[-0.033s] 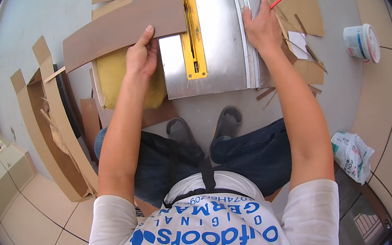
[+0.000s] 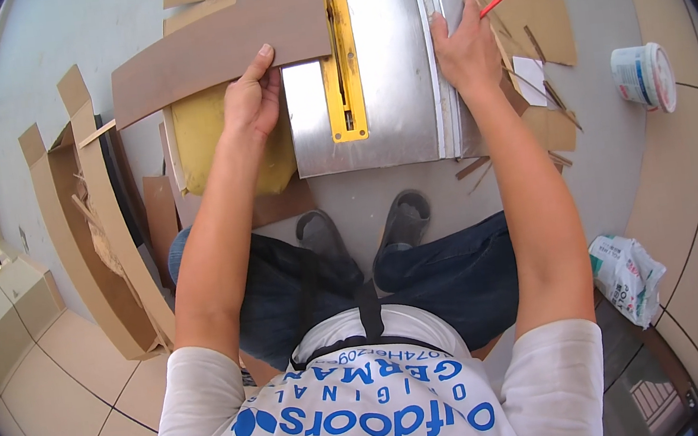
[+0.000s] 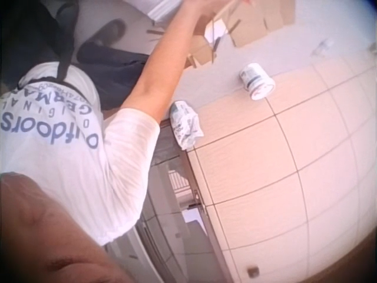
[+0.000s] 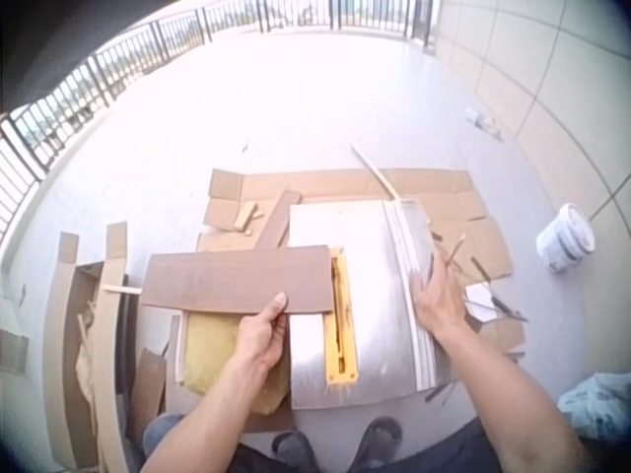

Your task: The person measures a flooring plank with a ruler and pencil while kneeling on a subfloor. They then take the plank to a portable table saw and cut along the marked line.

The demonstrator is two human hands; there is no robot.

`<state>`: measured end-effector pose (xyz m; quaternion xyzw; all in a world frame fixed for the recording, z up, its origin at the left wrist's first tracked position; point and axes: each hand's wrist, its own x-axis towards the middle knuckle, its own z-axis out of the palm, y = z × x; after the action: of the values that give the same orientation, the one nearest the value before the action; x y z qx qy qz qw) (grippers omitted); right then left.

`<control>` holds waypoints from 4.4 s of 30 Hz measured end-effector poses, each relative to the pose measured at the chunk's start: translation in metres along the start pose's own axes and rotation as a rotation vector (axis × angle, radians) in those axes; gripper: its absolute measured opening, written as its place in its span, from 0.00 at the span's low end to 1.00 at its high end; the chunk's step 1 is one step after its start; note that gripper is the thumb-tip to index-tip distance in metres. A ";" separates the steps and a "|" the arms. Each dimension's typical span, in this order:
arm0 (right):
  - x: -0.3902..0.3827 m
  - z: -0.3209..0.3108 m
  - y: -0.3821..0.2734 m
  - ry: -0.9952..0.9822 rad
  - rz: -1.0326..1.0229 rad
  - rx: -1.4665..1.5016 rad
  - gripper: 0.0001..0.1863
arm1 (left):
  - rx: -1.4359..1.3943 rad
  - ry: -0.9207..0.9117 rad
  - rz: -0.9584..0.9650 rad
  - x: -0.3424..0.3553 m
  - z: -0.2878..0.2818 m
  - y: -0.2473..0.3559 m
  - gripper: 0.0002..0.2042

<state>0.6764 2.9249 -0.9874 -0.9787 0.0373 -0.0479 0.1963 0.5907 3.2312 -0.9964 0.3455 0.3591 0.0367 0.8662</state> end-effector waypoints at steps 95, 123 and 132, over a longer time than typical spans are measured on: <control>-0.001 0.001 -0.003 0.019 -0.017 -0.010 0.39 | 0.037 -0.018 -0.023 -0.033 -0.019 -0.013 0.16; 0.001 0.003 0.001 -0.014 0.012 -0.036 0.41 | 0.070 -0.003 -0.060 -0.051 -0.028 -0.016 0.15; -0.002 0.000 -0.004 -0.002 0.002 -0.014 0.40 | 0.081 0.011 -0.067 -0.056 -0.031 -0.017 0.16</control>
<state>0.6745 2.9288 -0.9858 -0.9801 0.0384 -0.0464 0.1894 0.5265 3.2186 -0.9896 0.3679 0.3763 -0.0049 0.8503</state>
